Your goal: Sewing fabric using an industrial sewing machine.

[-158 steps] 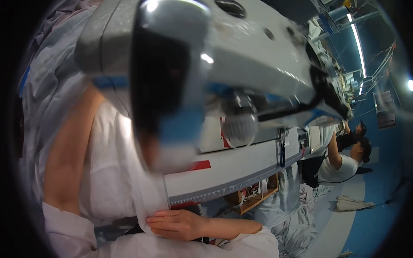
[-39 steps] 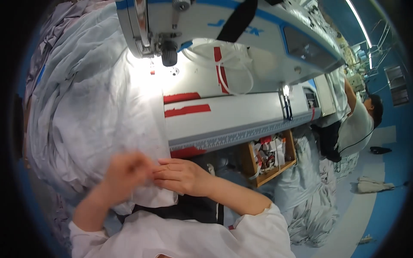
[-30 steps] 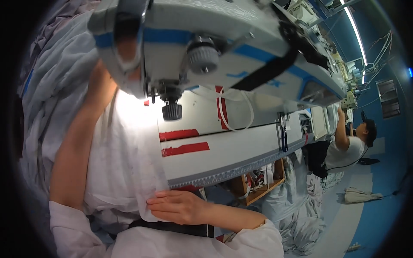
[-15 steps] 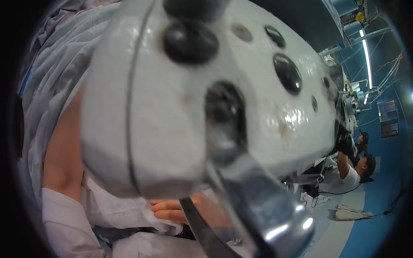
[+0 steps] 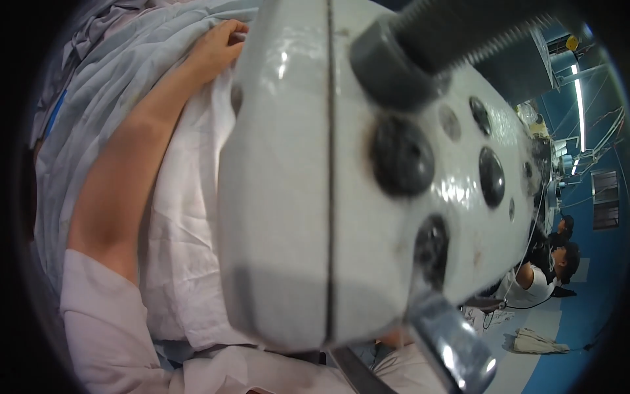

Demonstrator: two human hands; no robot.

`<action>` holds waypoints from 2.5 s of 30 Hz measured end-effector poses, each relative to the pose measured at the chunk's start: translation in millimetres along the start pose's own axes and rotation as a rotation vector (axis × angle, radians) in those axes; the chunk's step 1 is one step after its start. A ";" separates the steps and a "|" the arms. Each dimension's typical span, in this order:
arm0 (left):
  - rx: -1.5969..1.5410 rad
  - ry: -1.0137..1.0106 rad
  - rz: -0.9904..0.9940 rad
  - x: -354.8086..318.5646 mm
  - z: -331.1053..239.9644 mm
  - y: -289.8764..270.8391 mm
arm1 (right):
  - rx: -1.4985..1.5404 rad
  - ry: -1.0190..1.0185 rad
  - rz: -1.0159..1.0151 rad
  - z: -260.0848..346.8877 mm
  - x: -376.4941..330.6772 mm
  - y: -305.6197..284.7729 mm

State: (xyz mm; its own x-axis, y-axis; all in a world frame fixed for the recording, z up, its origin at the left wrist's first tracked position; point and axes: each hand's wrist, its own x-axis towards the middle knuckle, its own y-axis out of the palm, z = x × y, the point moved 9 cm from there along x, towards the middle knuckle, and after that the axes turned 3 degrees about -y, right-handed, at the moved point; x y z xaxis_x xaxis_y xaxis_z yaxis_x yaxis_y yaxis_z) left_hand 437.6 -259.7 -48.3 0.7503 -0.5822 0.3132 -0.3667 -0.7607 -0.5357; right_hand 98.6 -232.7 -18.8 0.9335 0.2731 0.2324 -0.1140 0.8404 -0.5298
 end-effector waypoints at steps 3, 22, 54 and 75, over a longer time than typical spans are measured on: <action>0.207 0.072 0.241 -115.9 -50.4 3.6 | -0.085 0.002 -0.055 -1.8 -5.0 -6.0; 0.481 0.185 -0.030 -152.9 -6.6 -118.0 | 1.227 0.984 -0.564 -5.6 -97.6 120.8; -0.041 -0.226 0.600 -440.6 -180.1 40.8 | 0.049 0.528 0.042 50.2 -159.2 193.6; -0.791 -0.604 0.285 -465.4 -146.4 21.9 | 0.602 0.659 -0.413 -19.5 -177.5 174.0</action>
State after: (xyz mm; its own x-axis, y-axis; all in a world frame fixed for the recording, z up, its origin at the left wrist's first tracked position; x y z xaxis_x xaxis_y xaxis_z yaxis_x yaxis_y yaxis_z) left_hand -0.1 -47.5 -91.0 0.6498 -0.6954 -0.3069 -0.6671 -0.7153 0.2081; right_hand -80.4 -144.1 -168.2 0.9207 -0.2578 -0.2930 0.2805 0.9591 0.0375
